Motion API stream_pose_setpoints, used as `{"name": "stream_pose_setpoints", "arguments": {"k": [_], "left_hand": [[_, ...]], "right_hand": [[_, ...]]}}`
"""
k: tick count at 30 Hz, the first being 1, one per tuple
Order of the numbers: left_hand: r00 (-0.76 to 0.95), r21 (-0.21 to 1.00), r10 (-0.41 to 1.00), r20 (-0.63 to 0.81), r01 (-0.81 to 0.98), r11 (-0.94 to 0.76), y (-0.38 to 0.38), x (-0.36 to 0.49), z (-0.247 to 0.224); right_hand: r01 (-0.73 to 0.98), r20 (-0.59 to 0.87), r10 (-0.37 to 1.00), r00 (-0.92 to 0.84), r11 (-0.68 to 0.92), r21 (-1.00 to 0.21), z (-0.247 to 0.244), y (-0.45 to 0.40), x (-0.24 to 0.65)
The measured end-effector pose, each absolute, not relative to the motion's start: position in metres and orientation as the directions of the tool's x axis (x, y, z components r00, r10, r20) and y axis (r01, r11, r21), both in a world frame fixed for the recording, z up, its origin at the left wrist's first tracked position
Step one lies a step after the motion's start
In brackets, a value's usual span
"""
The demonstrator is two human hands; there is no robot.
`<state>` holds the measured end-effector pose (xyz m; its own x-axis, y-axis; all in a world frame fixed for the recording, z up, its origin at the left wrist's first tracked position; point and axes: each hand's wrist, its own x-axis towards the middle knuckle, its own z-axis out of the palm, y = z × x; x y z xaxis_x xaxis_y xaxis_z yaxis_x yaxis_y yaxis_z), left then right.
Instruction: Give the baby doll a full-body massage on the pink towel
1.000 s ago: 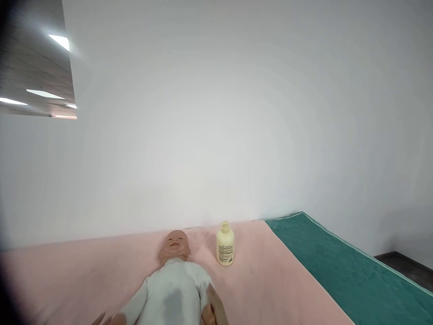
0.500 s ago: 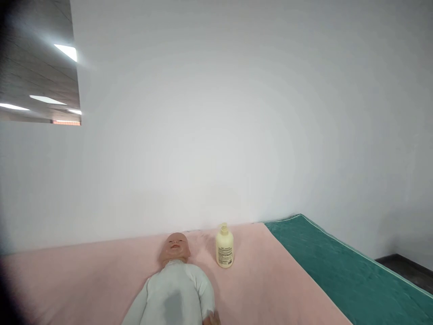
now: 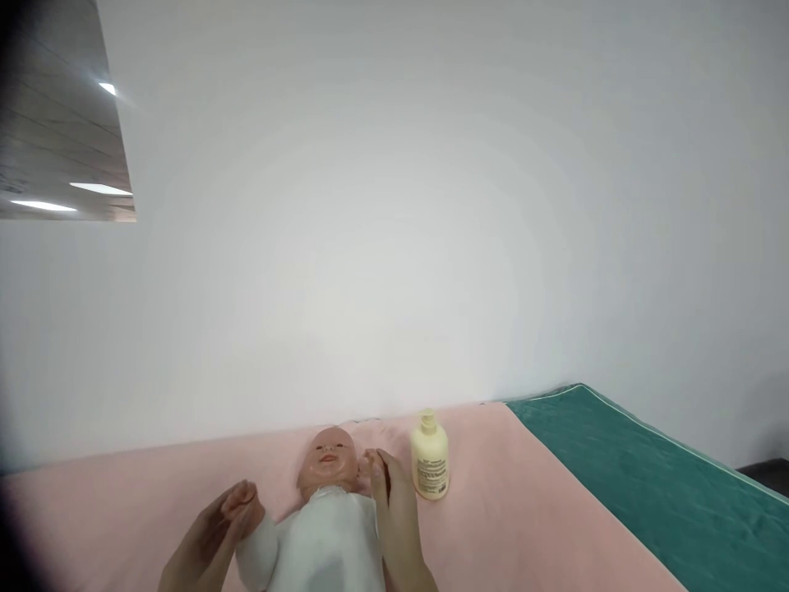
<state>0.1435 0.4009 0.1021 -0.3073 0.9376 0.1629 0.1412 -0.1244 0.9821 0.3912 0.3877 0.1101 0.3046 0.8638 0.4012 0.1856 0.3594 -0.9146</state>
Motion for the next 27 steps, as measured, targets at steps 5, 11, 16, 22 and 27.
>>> {"name": "stream_pose_setpoints", "arguments": {"k": [5, 11, 16, 22, 27], "left_hand": [[-0.24, 0.993, 0.969, 0.06, 0.111, -0.034, 0.457, 0.15, 0.094], [-0.163, 0.976, 0.984, -0.079, 0.19, 0.109, 0.496, 0.152, 0.062], [-0.152, 0.971, 0.986, -0.073, 0.214, 0.105, 0.499, 0.15, 0.054], [-0.291, 0.98, 0.953, -0.08, 0.154, 0.129, 0.477, 0.151, 0.066], [-0.409, 1.0, 0.913, 0.012, 0.031, 0.0, 0.444, 0.148, 0.091]], "right_hand": [[0.267, 0.367, 0.875, 0.316, 0.289, -0.919, 0.085, 0.451, 0.406], [0.294, 0.278, 0.933, 0.227, 0.207, -0.933, 0.058, 0.485, 0.418], [0.318, 0.283, 0.936, 0.209, 0.208, -0.925, 0.052, 0.489, 0.42], [0.311, 0.374, 0.887, 0.272, 0.287, -0.906, 0.065, 0.464, 0.412], [0.265, 0.441, 0.845, 0.302, 0.37, -0.89, 0.076, 0.433, 0.409]]}}
